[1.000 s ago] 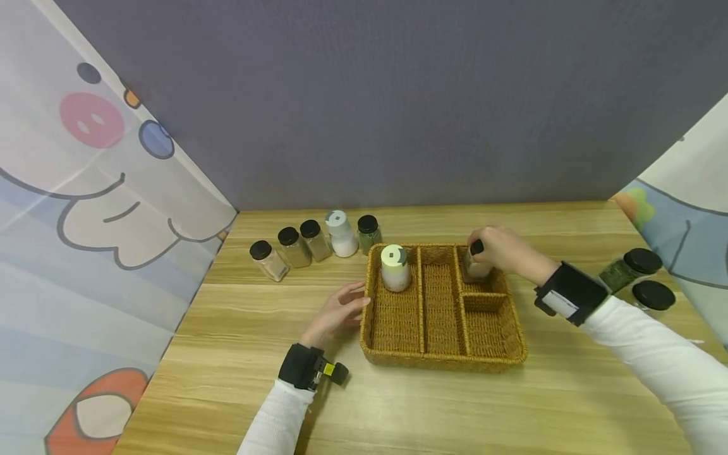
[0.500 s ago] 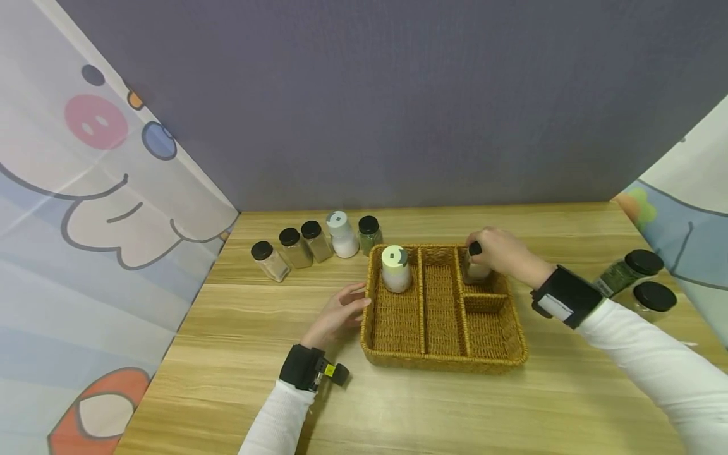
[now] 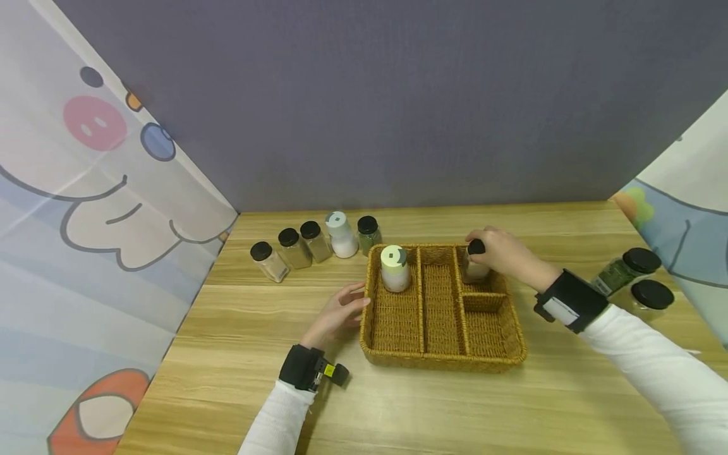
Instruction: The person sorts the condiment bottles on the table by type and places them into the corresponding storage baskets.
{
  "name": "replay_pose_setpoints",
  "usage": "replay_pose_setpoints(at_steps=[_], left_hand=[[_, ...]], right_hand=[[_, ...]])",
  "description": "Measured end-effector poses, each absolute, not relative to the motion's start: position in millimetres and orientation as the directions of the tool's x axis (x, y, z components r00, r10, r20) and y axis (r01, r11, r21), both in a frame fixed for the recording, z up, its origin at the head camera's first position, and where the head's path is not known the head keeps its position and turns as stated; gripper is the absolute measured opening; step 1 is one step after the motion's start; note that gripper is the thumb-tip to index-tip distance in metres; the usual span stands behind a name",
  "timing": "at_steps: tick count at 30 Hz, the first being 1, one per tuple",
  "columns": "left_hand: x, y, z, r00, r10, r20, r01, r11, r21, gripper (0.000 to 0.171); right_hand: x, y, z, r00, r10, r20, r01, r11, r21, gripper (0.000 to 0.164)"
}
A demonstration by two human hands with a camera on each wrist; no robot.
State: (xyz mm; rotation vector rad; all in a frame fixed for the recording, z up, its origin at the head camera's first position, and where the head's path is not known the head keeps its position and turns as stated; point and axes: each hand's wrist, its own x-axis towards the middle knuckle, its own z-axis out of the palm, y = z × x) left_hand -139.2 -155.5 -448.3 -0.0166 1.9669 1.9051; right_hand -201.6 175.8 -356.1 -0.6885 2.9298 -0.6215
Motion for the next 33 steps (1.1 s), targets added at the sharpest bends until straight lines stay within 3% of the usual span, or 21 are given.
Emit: replay_pose_setpoints(at_steps=[14, 33], left_hand=[[-138.6, -156.2, -448.2, -0.919, 0.272, -0.287, -0.278, 0.071, 0.958, 0.059], [-137.7, -155.0, -447.6, -0.922, 0.27, -0.277, -0.274, 0.048, 0.96, 0.061]], right_hand=[[-189.8, 197.7, -336.2, -0.903, -0.429, 0.029, -0.407, 0.831, -0.379, 0.04], [-155.3, 275.8, -336.9, -0.948, -0.303, 0.095, -0.317, 0.91, -0.268, 0.04]])
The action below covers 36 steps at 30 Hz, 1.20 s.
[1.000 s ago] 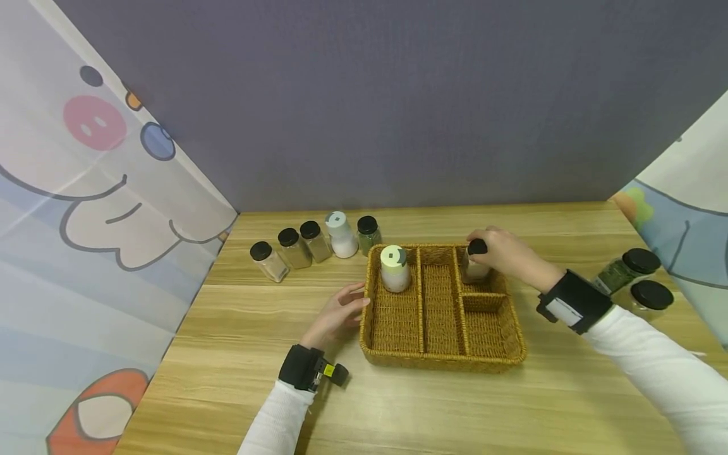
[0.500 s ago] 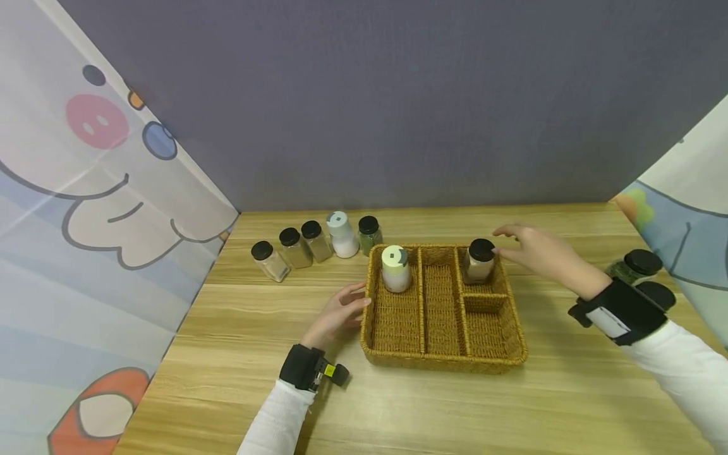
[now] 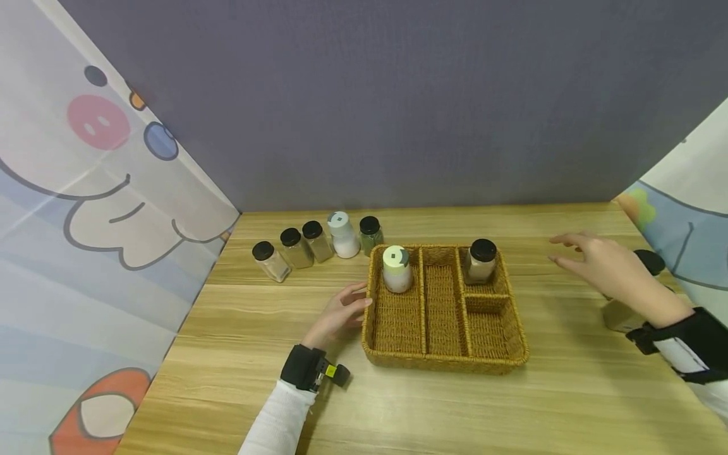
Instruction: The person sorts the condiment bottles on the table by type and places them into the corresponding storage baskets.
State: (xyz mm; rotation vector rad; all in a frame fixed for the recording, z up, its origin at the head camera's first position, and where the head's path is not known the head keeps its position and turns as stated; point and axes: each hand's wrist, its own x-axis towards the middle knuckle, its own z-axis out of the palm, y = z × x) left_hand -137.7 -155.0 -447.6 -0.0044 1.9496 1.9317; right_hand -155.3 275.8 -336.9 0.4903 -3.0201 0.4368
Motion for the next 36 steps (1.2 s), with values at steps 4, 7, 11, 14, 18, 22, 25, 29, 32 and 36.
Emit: replay_pose_setpoints(at_steps=[4, 7, 11, 14, 18, 22, 25, 29, 32, 36], left_hand=[[-138.0, -155.2, -448.3, -0.919, 0.277, -0.282, -0.283, 0.037, 0.958, 0.06], [-138.0, -155.4, -448.9, -0.918, 0.279, -0.282, -0.284, 0.036, 0.958, 0.059], [-135.6, -154.0, -442.7, -0.916, 0.283, -0.283, -0.279, 0.057, 0.959, 0.057], [-131.6, -151.7, -432.3, -0.915, 0.283, -0.286, -0.275, 0.079, 0.958, 0.055], [-128.8, -150.1, -425.7, -0.915, 0.284, -0.287, -0.274, 0.087, 0.958, 0.055], [-129.0, -150.2, -425.9, -0.914, 0.288, -0.285, -0.271, 0.087, 0.959, 0.055], [-129.3, -149.9, -426.0, -0.915, 0.289, -0.283, -0.268, 0.091, 0.959, 0.055], [-129.4, -149.7, -426.1, -0.914, 0.288, -0.285, -0.268, 0.098, 0.959, 0.056], [-129.2, -149.8, -425.9, -0.914, 0.287, -0.288, -0.271, 0.099, 0.958, 0.056], [-129.3, -150.1, -426.5, -0.914, 0.288, -0.285, -0.269, 0.096, 0.958, 0.055]], right_hand=[[-150.6, 287.3, -341.3, -0.95, -0.289, 0.118, -0.31, 0.914, -0.26, 0.038], [-146.8, 294.3, -345.8, -0.955, -0.265, 0.134, -0.291, 0.925, -0.245, 0.037], [-143.5, 303.0, -352.3, -0.961, -0.239, 0.141, -0.266, 0.938, -0.223, 0.037], [-141.2, 310.6, -355.9, -0.964, -0.228, 0.138, -0.254, 0.943, -0.217, 0.039], [-136.7, 320.3, -360.5, -0.962, -0.221, 0.158, -0.251, 0.945, -0.21, 0.04], [-138.1, 337.4, -378.2, -0.957, -0.216, 0.192, -0.253, 0.949, -0.19, 0.039], [-143.3, 358.2, -400.0, -0.961, -0.191, 0.2, -0.229, 0.955, -0.187, 0.039], [-138.5, 367.4, -403.3, -0.98, -0.141, 0.144, -0.171, 0.958, -0.232, 0.044], [-127.0, 357.8, -388.2, -0.987, -0.124, 0.105, -0.147, 0.957, -0.25, 0.043], [-127.4, 372.7, -400.8, -0.989, -0.111, 0.095, -0.131, 0.959, -0.249, 0.042]])
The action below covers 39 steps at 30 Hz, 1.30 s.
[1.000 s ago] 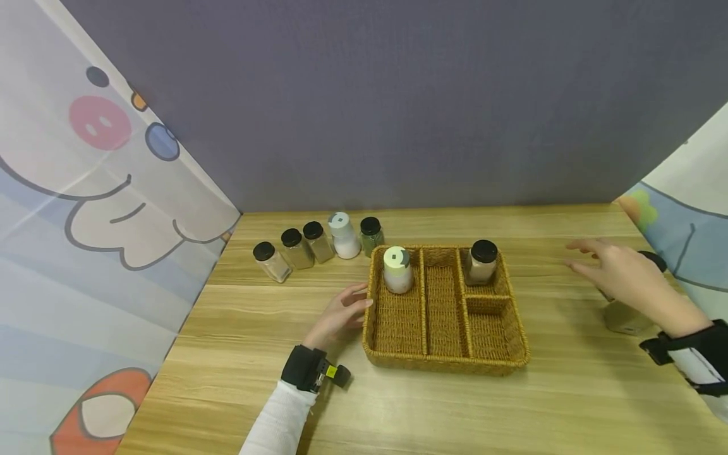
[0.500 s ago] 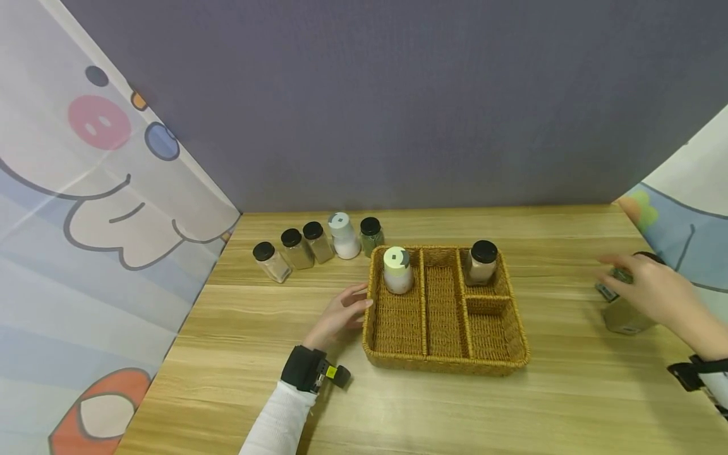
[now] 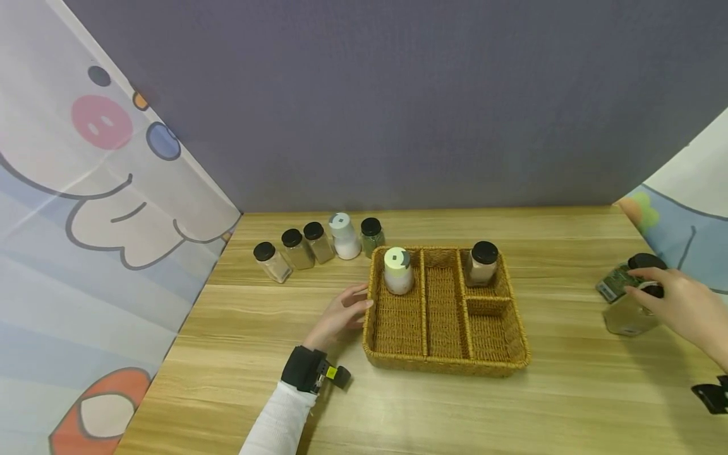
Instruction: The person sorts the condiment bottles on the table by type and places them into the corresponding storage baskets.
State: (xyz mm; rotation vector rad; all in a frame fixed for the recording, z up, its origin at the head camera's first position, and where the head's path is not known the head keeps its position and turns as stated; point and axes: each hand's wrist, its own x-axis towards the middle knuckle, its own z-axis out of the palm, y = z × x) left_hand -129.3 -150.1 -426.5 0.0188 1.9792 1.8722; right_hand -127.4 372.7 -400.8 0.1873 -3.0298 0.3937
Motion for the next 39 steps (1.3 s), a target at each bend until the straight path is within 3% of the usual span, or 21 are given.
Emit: replay_pose_setpoints(at_steps=[6, 10, 33, 39], left_hand=[[-129.6, -150.1, -427.1, -0.914, 0.294, -0.28, -0.261, 0.102, 0.96, 0.055], [-128.9, -149.7, -426.9, -0.914, 0.295, -0.28, -0.259, 0.109, 0.96, 0.056], [-128.5, -149.8, -425.4, -0.915, 0.293, -0.278, -0.256, 0.112, 0.96, 0.056], [-128.5, -150.0, -425.4, -0.913, 0.296, -0.28, -0.263, 0.095, 0.96, 0.056]], right_hand=[[-154.0, 445.0, -480.8, -0.984, -0.078, 0.159, -0.111, 0.972, -0.21, 0.051], [-155.4, 464.1, -502.2, -0.985, -0.075, 0.153, -0.109, 0.967, -0.229, 0.058], [-143.0, 455.7, -494.2, -0.972, -0.075, 0.224, -0.134, 0.956, -0.261, 0.063], [-146.9, 466.5, -500.2, -0.952, -0.114, 0.283, -0.169, 0.97, -0.176, 0.063]])
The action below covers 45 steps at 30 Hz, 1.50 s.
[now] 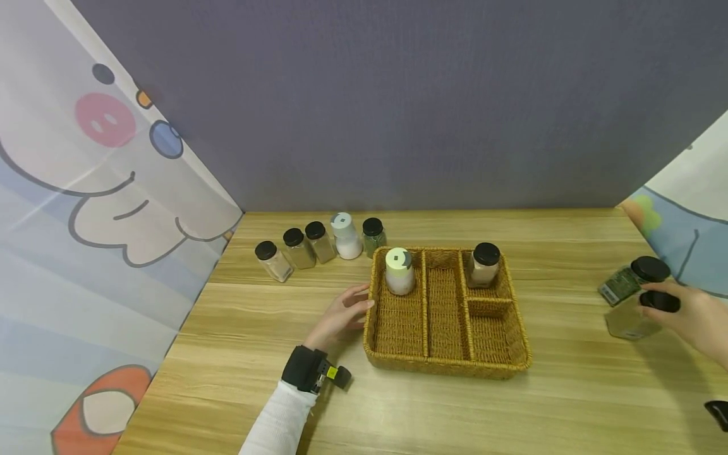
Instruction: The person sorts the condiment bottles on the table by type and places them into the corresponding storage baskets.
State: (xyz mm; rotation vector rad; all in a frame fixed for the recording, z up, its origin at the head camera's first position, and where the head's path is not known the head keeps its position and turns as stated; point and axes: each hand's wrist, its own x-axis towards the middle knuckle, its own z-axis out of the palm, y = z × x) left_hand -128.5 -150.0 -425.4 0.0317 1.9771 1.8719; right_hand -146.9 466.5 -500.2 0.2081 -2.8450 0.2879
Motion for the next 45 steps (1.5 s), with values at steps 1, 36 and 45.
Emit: replay_pose_setpoints(at_steps=[1, 36, 45], left_hand=[[-129.7, -150.7, -428.2, -0.913, 0.296, -0.28, -0.265, 0.088, 0.96, 0.056], [-138.8, -155.7, -451.9, -0.917, 0.294, -0.27, -0.261, 0.071, 0.963, 0.059], [-138.1, -155.8, -450.8, -0.918, 0.292, -0.27, -0.263, 0.063, 0.963, 0.06]], right_hand=[[-147.9, 467.5, -500.6, -0.95, -0.118, 0.289, -0.169, 0.973, -0.159, 0.061], [-142.0, 386.6, -412.4, -0.97, -0.203, 0.137, -0.221, 0.966, -0.133, 0.061], [-132.8, 339.8, -356.6, -0.971, -0.228, 0.076, -0.238, 0.954, -0.183, 0.043]])
